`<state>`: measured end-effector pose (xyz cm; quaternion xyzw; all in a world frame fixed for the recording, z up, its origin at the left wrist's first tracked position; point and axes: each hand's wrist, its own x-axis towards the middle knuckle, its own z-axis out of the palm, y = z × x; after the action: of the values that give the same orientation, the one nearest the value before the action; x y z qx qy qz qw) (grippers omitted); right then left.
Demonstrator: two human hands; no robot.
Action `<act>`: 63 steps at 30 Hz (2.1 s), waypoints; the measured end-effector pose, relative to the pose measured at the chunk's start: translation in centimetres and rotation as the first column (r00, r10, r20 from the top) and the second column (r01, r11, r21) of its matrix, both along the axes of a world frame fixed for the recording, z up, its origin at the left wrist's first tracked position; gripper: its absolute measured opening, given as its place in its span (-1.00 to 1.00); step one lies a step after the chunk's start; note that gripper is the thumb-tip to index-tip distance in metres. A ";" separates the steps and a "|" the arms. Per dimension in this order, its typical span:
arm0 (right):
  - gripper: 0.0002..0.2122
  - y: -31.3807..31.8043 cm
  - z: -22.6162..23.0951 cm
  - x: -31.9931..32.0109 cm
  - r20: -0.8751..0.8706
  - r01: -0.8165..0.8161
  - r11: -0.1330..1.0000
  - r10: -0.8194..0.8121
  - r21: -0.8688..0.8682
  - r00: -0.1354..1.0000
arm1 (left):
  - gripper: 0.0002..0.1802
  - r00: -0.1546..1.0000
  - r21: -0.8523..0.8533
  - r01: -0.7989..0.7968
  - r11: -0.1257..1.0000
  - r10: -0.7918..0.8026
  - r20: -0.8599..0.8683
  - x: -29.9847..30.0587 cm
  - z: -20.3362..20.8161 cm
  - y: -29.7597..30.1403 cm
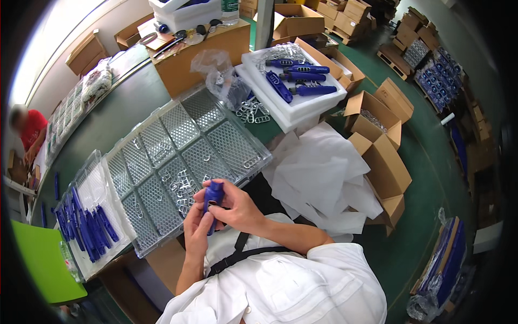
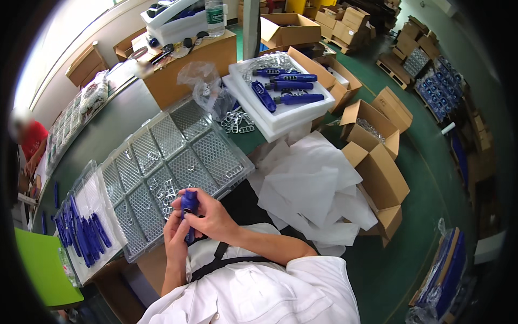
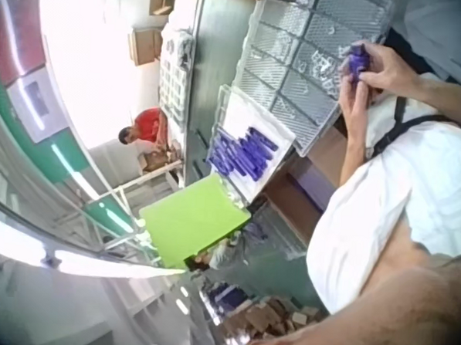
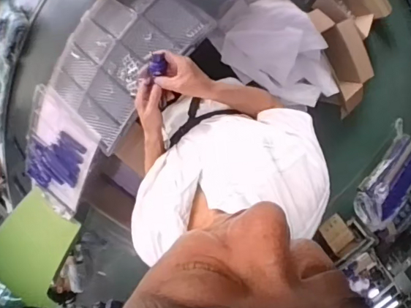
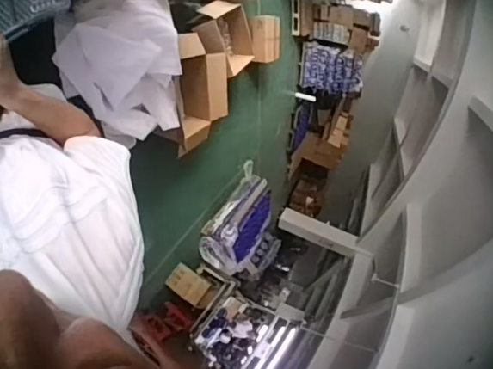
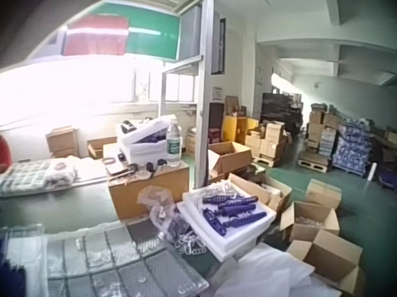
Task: Assemble electronic components by placing small metal parts into a blue plastic housing.
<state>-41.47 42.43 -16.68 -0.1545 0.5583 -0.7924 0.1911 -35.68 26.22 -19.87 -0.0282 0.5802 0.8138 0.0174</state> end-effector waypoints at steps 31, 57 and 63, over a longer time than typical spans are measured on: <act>-0.76 -2.6 -4.4 -4.6 -0.273 0.081 0.978 -0.025 0.194 0.962 | -0.65 0.887 0.624 0.031 0.781 -0.309 0.342 -5.4 -0.5 -4.3; -0.67 0.5 3.4 -16.1 -0.309 -0.010 0.883 0.174 0.468 0.935 | -0.60 0.991 -0.191 -0.063 0.980 0.084 0.105 -7.2 -0.4 -4.6; -0.64 -2.0 -0.6 -11.1 -0.116 -0.011 0.952 0.049 0.306 0.992 | -0.62 0.986 -0.249 -0.115 0.962 0.141 0.090 -8.1 -1.3 -4.0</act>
<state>-52.53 40.40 -17.23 -0.1797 0.6820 -0.6830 0.1901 -43.79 22.22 -21.20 -0.1112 0.6706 0.7334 -0.0077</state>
